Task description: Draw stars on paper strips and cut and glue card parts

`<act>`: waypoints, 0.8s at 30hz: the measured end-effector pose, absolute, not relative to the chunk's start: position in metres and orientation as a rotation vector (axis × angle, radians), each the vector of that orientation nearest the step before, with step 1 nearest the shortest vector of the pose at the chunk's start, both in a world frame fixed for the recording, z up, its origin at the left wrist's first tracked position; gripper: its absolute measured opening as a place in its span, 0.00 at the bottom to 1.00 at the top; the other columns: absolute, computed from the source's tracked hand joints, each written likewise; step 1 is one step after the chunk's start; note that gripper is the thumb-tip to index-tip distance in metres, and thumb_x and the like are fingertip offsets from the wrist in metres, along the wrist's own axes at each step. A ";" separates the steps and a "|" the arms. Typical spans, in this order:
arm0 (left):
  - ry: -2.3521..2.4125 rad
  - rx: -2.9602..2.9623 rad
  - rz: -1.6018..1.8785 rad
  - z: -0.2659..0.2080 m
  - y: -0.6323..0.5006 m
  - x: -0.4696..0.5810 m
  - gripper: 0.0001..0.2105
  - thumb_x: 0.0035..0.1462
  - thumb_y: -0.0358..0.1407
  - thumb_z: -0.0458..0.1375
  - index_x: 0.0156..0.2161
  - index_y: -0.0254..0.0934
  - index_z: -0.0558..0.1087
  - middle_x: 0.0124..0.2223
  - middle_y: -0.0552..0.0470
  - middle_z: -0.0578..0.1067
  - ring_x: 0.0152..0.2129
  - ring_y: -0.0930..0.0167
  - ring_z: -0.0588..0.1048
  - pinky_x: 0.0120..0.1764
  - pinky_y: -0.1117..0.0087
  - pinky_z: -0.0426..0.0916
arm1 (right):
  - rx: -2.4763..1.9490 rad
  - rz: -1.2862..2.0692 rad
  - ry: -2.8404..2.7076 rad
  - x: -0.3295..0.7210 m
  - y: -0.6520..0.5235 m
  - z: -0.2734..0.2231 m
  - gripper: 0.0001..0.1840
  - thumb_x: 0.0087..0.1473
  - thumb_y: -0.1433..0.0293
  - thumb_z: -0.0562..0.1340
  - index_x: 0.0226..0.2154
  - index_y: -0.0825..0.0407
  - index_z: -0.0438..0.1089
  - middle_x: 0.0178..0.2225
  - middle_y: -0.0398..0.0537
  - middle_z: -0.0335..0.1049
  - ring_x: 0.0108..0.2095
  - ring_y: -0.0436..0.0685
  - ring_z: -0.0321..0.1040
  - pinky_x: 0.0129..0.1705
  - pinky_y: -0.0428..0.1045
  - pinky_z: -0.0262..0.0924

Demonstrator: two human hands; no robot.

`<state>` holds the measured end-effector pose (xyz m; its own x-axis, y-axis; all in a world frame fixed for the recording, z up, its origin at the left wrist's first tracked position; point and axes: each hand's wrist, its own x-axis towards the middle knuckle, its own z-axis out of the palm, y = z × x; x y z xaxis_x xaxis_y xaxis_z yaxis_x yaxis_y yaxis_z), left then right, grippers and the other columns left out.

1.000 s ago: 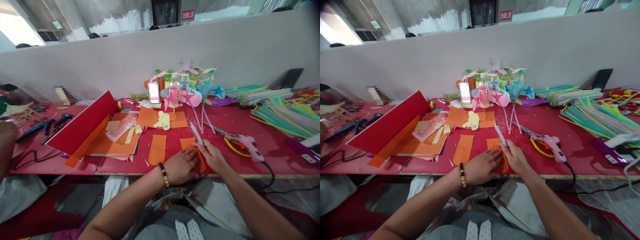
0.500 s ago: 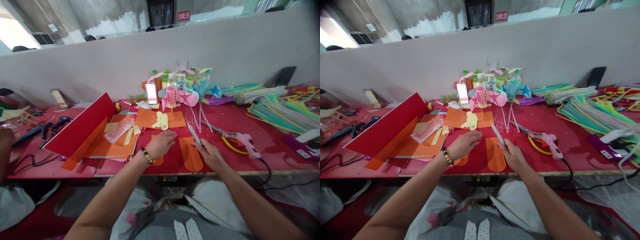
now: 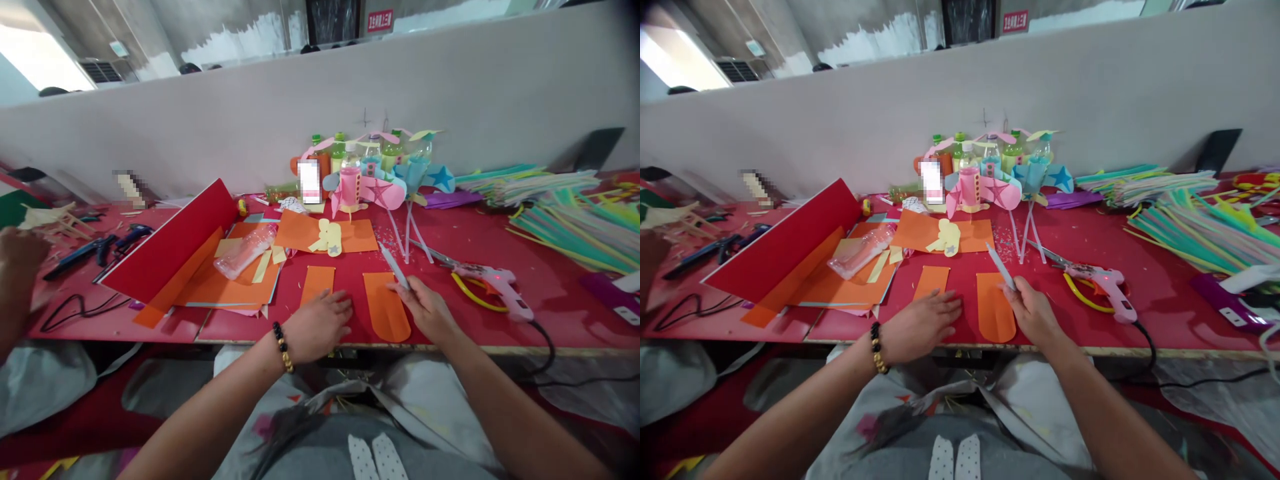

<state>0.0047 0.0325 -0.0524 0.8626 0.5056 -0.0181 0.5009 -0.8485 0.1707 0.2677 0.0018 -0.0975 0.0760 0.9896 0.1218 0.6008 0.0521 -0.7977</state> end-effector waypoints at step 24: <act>0.379 2.268 0.280 -0.067 -0.038 0.005 0.15 0.61 0.35 0.55 0.53 0.38 0.72 0.48 0.46 0.77 0.46 0.69 0.75 0.50 0.74 0.67 | -1.592 0.690 -1.621 0.266 0.001 -0.094 0.18 0.61 0.57 0.51 0.44 0.47 0.69 0.46 0.49 0.75 0.48 0.61 0.71 0.47 0.53 0.65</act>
<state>0.0046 -0.0385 -0.0666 0.9305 0.3577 0.0788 0.1798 -0.6334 0.7527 0.2663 0.0007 -0.0945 0.0529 0.9890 0.1384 0.5858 0.0815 -0.8063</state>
